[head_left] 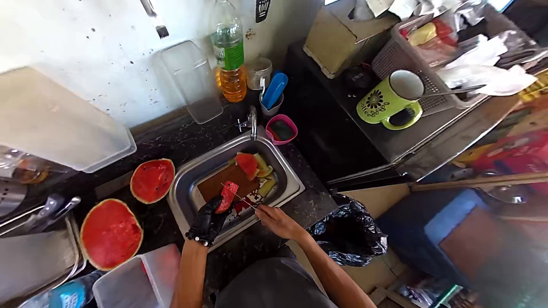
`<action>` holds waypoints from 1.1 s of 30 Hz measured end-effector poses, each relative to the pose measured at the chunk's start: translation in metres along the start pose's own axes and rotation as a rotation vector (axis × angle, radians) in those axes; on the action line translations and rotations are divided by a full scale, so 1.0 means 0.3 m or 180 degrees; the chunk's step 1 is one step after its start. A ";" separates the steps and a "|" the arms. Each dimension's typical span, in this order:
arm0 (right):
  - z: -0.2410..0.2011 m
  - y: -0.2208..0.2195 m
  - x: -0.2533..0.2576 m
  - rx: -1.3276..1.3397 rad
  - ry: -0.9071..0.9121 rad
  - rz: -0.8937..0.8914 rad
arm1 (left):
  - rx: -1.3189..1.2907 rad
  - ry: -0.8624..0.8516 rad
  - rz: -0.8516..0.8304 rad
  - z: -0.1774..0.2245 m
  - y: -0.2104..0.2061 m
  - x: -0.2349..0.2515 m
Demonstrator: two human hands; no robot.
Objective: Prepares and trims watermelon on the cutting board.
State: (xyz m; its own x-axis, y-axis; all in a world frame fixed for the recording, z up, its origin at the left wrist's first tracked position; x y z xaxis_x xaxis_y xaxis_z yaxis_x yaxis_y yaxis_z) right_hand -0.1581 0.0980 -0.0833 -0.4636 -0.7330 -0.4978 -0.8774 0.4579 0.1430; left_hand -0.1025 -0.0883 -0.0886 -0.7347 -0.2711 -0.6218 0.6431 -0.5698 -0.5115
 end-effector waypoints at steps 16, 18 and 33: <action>0.287 0.078 0.023 0.0022 -0.0830 0.0911 | 0.0040 -0.1154 -0.0053 0.208 0.102 -0.215; 0.268 0.062 0.061 -0.0022 -0.0682 0.0962 | -0.1193 -0.1225 -0.0786 0.120 0.139 -0.074; -0.047 -0.287 -0.078 -0.1099 -0.0548 -0.0089 | -0.0232 -0.0737 0.0964 -0.059 0.193 -0.097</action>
State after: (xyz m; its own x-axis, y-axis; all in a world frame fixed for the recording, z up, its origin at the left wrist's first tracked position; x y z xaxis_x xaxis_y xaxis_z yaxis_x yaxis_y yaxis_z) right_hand -0.0733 0.0687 -0.0720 -0.4371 -0.6341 -0.6378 -0.8929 0.2211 0.3922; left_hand -0.0400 -0.0995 -0.1107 -0.5332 -0.5913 -0.6051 0.8459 -0.3827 -0.3714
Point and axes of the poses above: each hand's wrist, its own x-axis towards the middle knuckle, its own y-axis out of the back of the hand, z = x × y, the point moved 9 cm from there along x, towards the middle knuckle, and after that the axes turned 3 degrees about -y, right-handed, at the moved point
